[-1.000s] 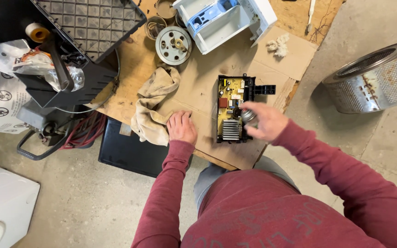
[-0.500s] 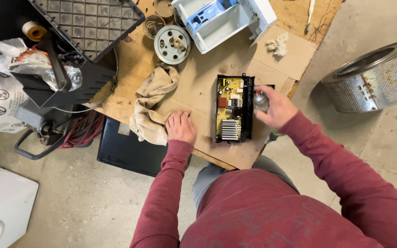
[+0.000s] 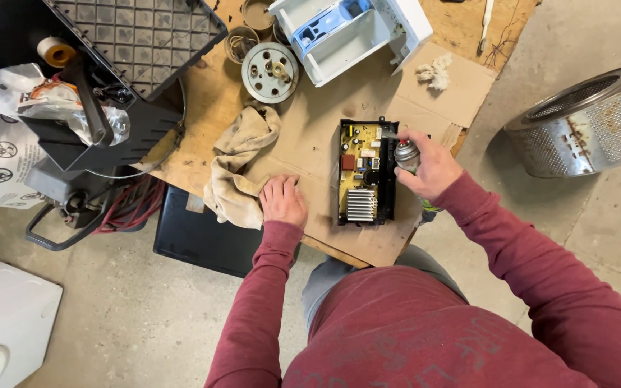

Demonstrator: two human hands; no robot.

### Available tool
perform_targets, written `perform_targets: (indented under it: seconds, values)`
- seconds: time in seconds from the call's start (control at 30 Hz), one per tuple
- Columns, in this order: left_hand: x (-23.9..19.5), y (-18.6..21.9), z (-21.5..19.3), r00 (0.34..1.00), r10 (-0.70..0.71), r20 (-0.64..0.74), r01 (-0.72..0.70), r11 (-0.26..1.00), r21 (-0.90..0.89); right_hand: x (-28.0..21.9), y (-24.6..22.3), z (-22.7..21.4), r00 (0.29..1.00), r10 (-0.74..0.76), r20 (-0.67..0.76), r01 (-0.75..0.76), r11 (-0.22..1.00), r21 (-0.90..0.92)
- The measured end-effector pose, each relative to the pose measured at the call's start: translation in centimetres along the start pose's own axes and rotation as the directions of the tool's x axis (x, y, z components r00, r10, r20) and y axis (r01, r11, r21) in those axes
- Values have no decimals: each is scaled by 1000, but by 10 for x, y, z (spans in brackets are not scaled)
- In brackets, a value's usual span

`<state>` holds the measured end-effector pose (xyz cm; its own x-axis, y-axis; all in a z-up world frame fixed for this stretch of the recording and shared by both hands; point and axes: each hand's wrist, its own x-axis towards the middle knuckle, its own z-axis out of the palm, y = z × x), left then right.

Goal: Cleaning an electronic circuit board using a spray cleaner and a small brush at a workbench.

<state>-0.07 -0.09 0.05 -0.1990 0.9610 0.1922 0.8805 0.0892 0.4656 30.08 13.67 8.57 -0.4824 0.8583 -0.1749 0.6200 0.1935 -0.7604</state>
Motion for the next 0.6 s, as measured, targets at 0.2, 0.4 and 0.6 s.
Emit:
perform_targets:
  seconds: [0.2,0.4,0.6]
  values:
    - [0,0,-1,1000,8,-20,-9,1000,-13,1,10,-24,980,-165,-111,157,985,-78]
    - [-2,-1,5,1000,-6,11,5,1000,21,37,48,-111,924,87,-373,-56,994,93]
    - [1,6,-1,1000,-28,7,28,999,44,131,148,-141,796,-136,-589,293,939,180]
